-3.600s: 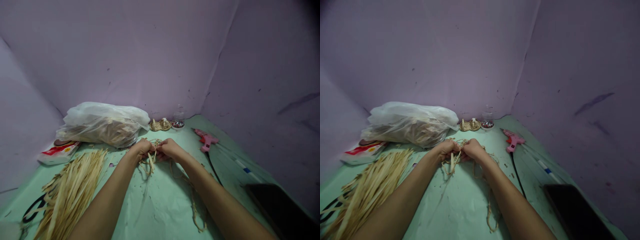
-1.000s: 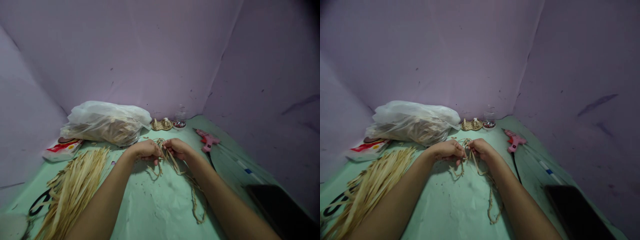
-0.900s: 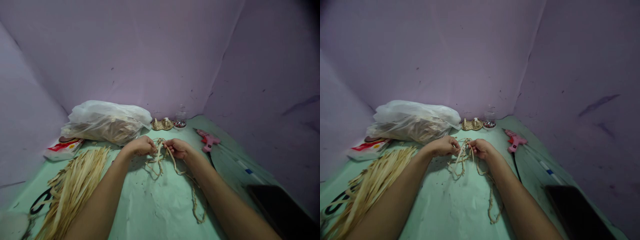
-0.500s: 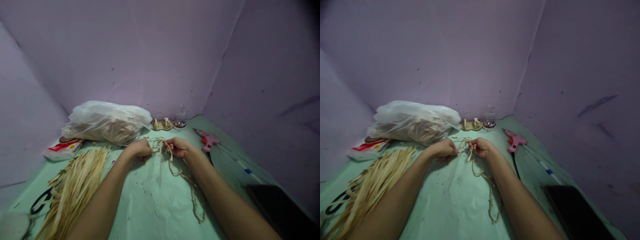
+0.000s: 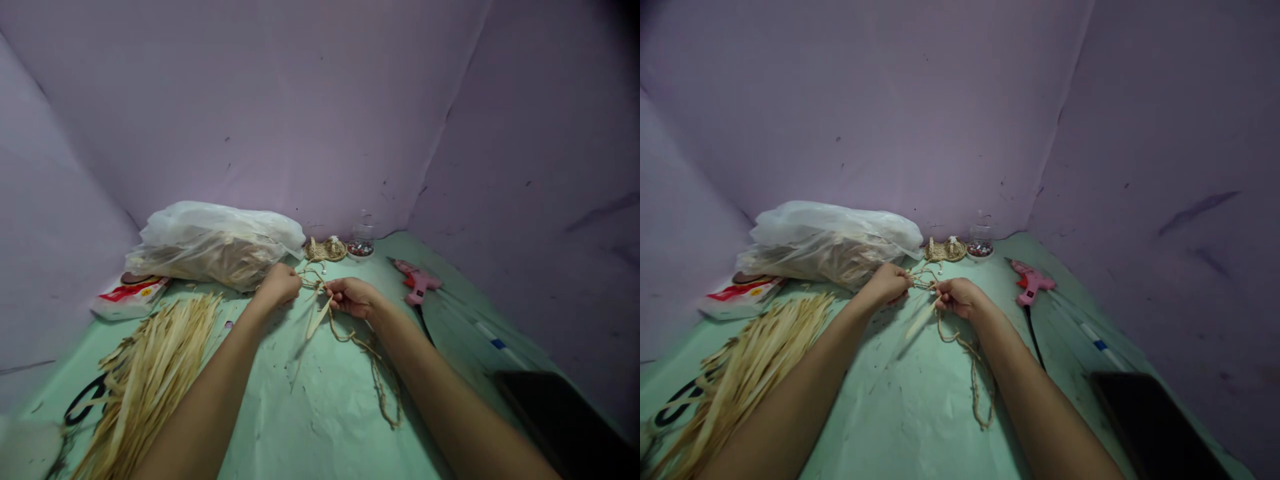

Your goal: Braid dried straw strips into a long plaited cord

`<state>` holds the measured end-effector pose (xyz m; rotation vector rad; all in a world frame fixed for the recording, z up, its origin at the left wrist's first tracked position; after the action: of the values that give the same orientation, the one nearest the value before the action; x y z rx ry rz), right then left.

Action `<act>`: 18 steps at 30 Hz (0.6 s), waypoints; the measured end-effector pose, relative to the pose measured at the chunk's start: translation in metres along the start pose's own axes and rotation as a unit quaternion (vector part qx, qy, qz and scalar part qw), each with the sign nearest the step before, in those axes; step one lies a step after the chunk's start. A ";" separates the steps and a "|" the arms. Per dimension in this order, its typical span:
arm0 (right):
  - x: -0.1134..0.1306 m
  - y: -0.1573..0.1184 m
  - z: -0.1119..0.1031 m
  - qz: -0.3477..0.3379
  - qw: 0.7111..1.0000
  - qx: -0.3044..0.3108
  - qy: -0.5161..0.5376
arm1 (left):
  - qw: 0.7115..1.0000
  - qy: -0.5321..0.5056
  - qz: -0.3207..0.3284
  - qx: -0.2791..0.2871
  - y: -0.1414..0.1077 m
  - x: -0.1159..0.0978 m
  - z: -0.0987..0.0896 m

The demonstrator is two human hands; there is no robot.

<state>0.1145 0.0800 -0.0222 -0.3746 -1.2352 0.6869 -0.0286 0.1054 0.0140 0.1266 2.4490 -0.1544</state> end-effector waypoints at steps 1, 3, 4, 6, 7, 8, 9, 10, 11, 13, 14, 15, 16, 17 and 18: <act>-0.001 0.000 0.000 -0.006 1.000 -0.003 -0.007 | 0.999 -0.046 -0.016 0.010 -0.001 -0.002 0.004; -0.002 0.000 0.002 -0.024 0.999 -0.009 -0.034 | 0.992 -0.112 -0.053 0.022 -0.006 -0.005 0.011; -0.003 0.000 0.003 -0.036 0.998 -0.011 -0.053 | 0.988 -0.133 -0.073 0.031 -0.008 -0.007 0.015; -0.004 0.000 0.005 -0.056 0.994 -0.012 -0.095 | 0.976 -0.180 -0.108 0.063 -0.013 -0.011 0.027; -0.005 0.000 0.007 -0.063 0.992 -0.012 -0.112 | 0.966 -0.212 -0.121 0.084 -0.015 -0.013 0.033; -0.005 0.001 0.008 -0.066 0.990 -0.012 -0.127 | 0.955 -0.245 -0.129 0.105 -0.016 -0.015 0.039; -0.006 0.001 0.008 -0.067 0.988 -0.013 -0.141 | 0.944 -0.275 -0.132 0.125 -0.017 -0.016 0.045; -0.006 0.002 0.008 -0.068 0.985 -0.017 -0.156 | 0.936 -0.295 -0.132 0.141 -0.018 -0.017 0.050; -0.006 0.002 0.007 -0.070 0.982 -0.024 -0.172 | 0.932 -0.302 -0.134 0.153 -0.018 -0.016 0.053; -0.007 0.005 0.005 -0.072 0.973 -0.044 -0.217 | 0.936 -0.283 -0.132 0.165 -0.018 -0.012 0.056; -0.007 0.006 0.003 -0.073 0.964 -0.056 -0.248 | 0.942 -0.261 -0.127 0.166 -0.018 -0.010 0.056; -0.006 0.007 0.001 -0.076 0.954 -0.069 -0.282 | 0.949 -0.239 -0.124 0.166 -0.017 -0.008 0.056; -0.006 0.009 -0.001 -0.081 0.941 -0.079 -0.319 | 0.953 -0.220 -0.122 0.168 -0.017 -0.006 0.056; -0.005 0.009 -0.002 -0.089 0.926 -0.088 -0.356 | 0.955 -0.208 -0.121 0.172 -0.017 -0.005 0.056; -0.004 0.009 -0.003 -0.099 0.910 -0.097 -0.391 | 0.956 -0.203 -0.118 0.174 -0.017 -0.005 0.056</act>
<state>0.1141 0.0848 -0.0317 -0.1203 -2.0854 0.5474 0.0081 0.0799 -0.0246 -0.0439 1.9982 -0.6540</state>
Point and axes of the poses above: each hand's wrist, its own y-axis towards the middle knuckle, its own z-axis out of the palm, x = y × z, the point moved 6 cm from there along y, towards the middle knuckle, and after that the axes turned 7 degrees about z, right-handed, at the moved point
